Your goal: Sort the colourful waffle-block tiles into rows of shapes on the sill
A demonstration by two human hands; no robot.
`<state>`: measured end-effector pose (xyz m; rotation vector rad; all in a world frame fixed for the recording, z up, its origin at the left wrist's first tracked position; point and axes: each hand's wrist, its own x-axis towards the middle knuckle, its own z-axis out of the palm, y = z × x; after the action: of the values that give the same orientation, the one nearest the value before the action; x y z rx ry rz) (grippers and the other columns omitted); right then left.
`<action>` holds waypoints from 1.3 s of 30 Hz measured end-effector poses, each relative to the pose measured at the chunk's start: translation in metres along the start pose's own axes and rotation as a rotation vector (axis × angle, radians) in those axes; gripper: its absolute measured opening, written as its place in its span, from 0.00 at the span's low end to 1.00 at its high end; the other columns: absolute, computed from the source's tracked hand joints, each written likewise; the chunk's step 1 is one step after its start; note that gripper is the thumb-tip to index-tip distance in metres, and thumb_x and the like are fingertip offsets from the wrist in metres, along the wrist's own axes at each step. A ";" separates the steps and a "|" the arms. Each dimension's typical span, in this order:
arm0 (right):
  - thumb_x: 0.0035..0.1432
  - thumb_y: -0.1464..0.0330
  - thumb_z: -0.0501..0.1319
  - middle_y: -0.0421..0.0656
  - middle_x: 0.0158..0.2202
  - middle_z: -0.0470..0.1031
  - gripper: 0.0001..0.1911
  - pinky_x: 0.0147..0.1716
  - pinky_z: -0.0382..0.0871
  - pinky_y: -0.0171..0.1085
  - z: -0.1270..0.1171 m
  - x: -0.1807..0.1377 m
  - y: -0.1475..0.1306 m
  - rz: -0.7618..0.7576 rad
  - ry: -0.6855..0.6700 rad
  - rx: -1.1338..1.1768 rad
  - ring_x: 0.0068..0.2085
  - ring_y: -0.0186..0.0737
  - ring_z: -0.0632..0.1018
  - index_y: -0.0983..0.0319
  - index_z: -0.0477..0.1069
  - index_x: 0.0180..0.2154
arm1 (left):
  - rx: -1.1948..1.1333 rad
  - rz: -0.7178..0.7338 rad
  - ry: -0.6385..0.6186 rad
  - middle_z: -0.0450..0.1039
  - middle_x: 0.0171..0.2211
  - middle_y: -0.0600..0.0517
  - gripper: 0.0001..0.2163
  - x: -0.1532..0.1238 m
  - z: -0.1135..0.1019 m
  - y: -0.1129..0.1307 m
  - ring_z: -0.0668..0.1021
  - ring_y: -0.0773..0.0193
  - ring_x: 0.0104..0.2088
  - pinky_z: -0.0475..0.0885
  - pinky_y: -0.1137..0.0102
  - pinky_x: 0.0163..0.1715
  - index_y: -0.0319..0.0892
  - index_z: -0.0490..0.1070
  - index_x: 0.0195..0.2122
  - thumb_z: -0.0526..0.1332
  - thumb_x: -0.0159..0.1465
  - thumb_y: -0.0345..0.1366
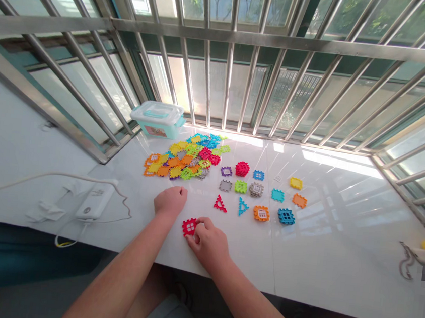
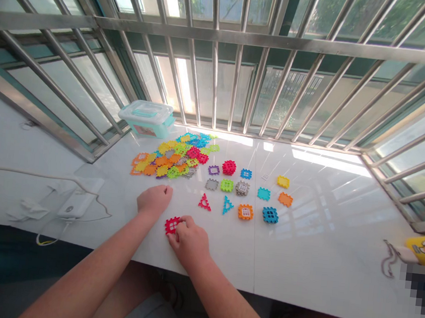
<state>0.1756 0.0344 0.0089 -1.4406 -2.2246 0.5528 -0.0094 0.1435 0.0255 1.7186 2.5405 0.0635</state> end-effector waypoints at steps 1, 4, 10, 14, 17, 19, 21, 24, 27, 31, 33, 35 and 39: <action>0.63 0.58 0.67 0.37 0.54 0.76 0.12 0.32 0.67 0.34 0.000 0.000 0.000 -0.003 0.000 -0.001 0.32 0.32 0.78 0.57 0.73 0.31 | 0.002 -0.001 0.001 0.82 0.39 0.40 0.25 0.000 0.000 0.000 0.82 0.49 0.39 0.70 0.63 0.36 0.45 0.84 0.43 0.45 0.71 0.43; 0.63 0.58 0.67 0.38 0.54 0.76 0.11 0.32 0.67 0.35 -0.001 0.000 -0.001 -0.007 -0.003 -0.002 0.32 0.32 0.77 0.57 0.74 0.31 | 0.010 0.009 0.005 0.82 0.39 0.41 0.25 -0.001 -0.001 0.000 0.82 0.49 0.38 0.70 0.63 0.36 0.45 0.83 0.43 0.45 0.71 0.43; 0.63 0.58 0.67 0.38 0.55 0.75 0.11 0.32 0.67 0.35 -0.002 0.002 -0.002 0.000 -0.018 -0.013 0.32 0.32 0.77 0.56 0.74 0.32 | 0.016 0.033 0.002 0.82 0.37 0.41 0.26 0.001 0.003 -0.003 0.82 0.48 0.38 0.69 0.62 0.36 0.46 0.83 0.41 0.45 0.72 0.49; 0.64 0.57 0.66 0.40 0.55 0.74 0.12 0.31 0.65 0.34 -0.002 0.004 -0.004 0.009 -0.035 -0.024 0.31 0.31 0.76 0.57 0.74 0.33 | 0.010 0.024 -0.001 0.82 0.37 0.41 0.28 0.000 0.003 -0.002 0.81 0.48 0.38 0.69 0.62 0.37 0.44 0.83 0.41 0.43 0.72 0.51; 0.64 0.59 0.65 0.40 0.56 0.74 0.10 0.30 0.65 0.33 0.001 0.005 -0.004 0.019 -0.026 -0.034 0.30 0.30 0.76 0.57 0.74 0.33 | -0.006 0.031 -0.025 0.82 0.38 0.41 0.28 0.000 0.001 -0.001 0.81 0.48 0.39 0.70 0.62 0.38 0.44 0.83 0.42 0.43 0.73 0.50; 0.63 0.60 0.66 0.41 0.56 0.74 0.09 0.31 0.65 0.33 0.003 0.004 -0.003 0.011 -0.014 -0.036 0.30 0.30 0.76 0.57 0.73 0.33 | -0.017 0.032 -0.032 0.82 0.38 0.41 0.28 0.000 0.000 -0.002 0.81 0.49 0.39 0.70 0.62 0.38 0.44 0.83 0.42 0.43 0.72 0.49; 0.62 0.61 0.66 0.42 0.56 0.75 0.09 0.31 0.65 0.33 0.004 0.002 -0.003 0.007 0.007 -0.030 0.31 0.31 0.77 0.58 0.73 0.32 | -0.023 0.033 -0.023 0.82 0.38 0.41 0.27 0.000 0.001 -0.003 0.81 0.48 0.39 0.70 0.62 0.38 0.44 0.83 0.42 0.43 0.73 0.49; 0.62 0.63 0.66 0.43 0.55 0.75 0.09 0.33 0.66 0.32 0.004 0.001 -0.002 0.035 0.057 0.010 0.35 0.33 0.78 0.58 0.71 0.31 | -0.021 0.038 -0.008 0.82 0.39 0.41 0.27 0.000 0.002 -0.003 0.81 0.48 0.40 0.70 0.62 0.38 0.45 0.83 0.43 0.43 0.72 0.49; 0.61 0.65 0.66 0.43 0.55 0.75 0.09 0.34 0.67 0.32 0.002 0.000 -0.002 0.074 0.107 0.070 0.39 0.35 0.79 0.58 0.68 0.30 | -0.018 0.038 -0.012 0.82 0.39 0.41 0.27 0.001 0.003 -0.003 0.81 0.48 0.39 0.70 0.62 0.38 0.45 0.83 0.43 0.44 0.72 0.48; 0.60 0.65 0.66 0.43 0.54 0.75 0.10 0.35 0.67 0.32 0.000 0.000 -0.003 0.090 0.137 0.109 0.41 0.36 0.79 0.58 0.67 0.30 | -0.016 0.031 -0.008 0.82 0.39 0.41 0.27 0.001 0.003 -0.002 0.81 0.48 0.39 0.70 0.62 0.38 0.45 0.83 0.43 0.43 0.72 0.46; 0.60 0.65 0.66 0.43 0.54 0.75 0.10 0.35 0.67 0.32 0.000 0.000 -0.003 0.091 0.143 0.114 0.41 0.36 0.79 0.58 0.66 0.30 | -0.018 0.027 -0.009 0.82 0.39 0.41 0.27 0.001 0.002 -0.002 0.82 0.49 0.39 0.70 0.62 0.38 0.45 0.83 0.43 0.43 0.72 0.46; 0.60 0.65 0.66 0.43 0.53 0.75 0.11 0.35 0.67 0.32 0.000 -0.001 -0.003 0.090 0.150 0.118 0.41 0.36 0.79 0.58 0.66 0.30 | -0.020 0.027 -0.010 0.82 0.39 0.41 0.26 0.001 0.002 -0.002 0.82 0.49 0.39 0.70 0.62 0.38 0.44 0.83 0.43 0.44 0.72 0.46; 0.60 0.65 0.66 0.44 0.54 0.75 0.10 0.35 0.66 0.32 0.001 -0.001 -0.003 0.096 0.163 0.108 0.40 0.37 0.79 0.58 0.66 0.30 | -0.017 0.029 -0.010 0.82 0.39 0.41 0.27 0.001 0.002 -0.002 0.82 0.48 0.39 0.71 0.62 0.38 0.44 0.83 0.43 0.44 0.72 0.47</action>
<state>0.1736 0.0320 0.0095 -1.4872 -1.9783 0.5561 -0.0114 0.1432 0.0235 1.7453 2.5003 0.0781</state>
